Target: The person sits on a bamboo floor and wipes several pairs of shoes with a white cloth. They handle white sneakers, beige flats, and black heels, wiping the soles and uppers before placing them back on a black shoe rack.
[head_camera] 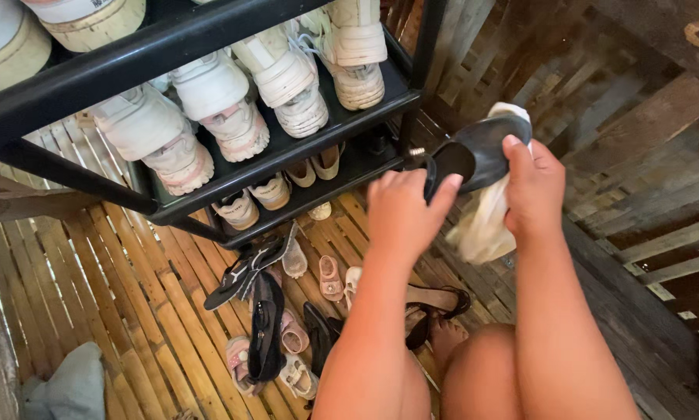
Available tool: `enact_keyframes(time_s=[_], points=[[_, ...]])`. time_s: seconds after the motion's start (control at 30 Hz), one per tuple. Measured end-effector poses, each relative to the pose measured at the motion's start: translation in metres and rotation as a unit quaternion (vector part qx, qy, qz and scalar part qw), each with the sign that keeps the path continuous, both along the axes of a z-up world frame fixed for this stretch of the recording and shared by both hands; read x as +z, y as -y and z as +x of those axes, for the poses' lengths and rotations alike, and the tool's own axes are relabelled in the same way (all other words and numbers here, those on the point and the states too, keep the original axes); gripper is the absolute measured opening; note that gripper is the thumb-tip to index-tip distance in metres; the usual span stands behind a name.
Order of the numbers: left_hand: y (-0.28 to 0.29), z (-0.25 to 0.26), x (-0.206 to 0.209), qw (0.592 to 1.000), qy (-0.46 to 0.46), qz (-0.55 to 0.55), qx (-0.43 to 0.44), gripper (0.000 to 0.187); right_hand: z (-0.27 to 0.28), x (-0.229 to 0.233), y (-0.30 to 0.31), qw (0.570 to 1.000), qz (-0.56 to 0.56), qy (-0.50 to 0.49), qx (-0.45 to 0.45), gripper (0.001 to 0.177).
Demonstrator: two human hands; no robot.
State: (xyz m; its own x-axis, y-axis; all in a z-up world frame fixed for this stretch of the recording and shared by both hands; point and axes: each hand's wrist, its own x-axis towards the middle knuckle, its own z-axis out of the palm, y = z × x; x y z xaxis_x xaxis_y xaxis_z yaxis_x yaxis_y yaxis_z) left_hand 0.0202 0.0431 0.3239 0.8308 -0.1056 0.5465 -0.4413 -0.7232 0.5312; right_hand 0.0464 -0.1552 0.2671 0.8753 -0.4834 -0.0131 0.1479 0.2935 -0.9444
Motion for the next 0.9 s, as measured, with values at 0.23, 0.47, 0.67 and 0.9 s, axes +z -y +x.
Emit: enact_keyframes(time_s=[0.23,0.47,0.67,0.9], points=[[0.003,0.023,-0.032,0.720,-0.378,-0.566,-0.133,0.029,0.002,-0.001,-0.014,0.991,-0.074,0.013,0.107,0.015],[-0.005,0.026,-0.059,0.580,-0.430,-0.690,-0.048,0.028,-0.001,0.021,-0.032,0.978,-0.088,-0.006,0.190,0.024],[0.003,0.034,-0.064,0.582,-0.326,-0.745,0.011,0.025,-0.003,0.036,-0.052,0.941,-0.333,0.006,-0.059,0.040],[0.015,0.016,-0.050,0.521,-0.317,-0.792,0.021,0.022,-0.006,0.021,-0.081,0.813,-0.568,0.129,-0.021,0.046]])
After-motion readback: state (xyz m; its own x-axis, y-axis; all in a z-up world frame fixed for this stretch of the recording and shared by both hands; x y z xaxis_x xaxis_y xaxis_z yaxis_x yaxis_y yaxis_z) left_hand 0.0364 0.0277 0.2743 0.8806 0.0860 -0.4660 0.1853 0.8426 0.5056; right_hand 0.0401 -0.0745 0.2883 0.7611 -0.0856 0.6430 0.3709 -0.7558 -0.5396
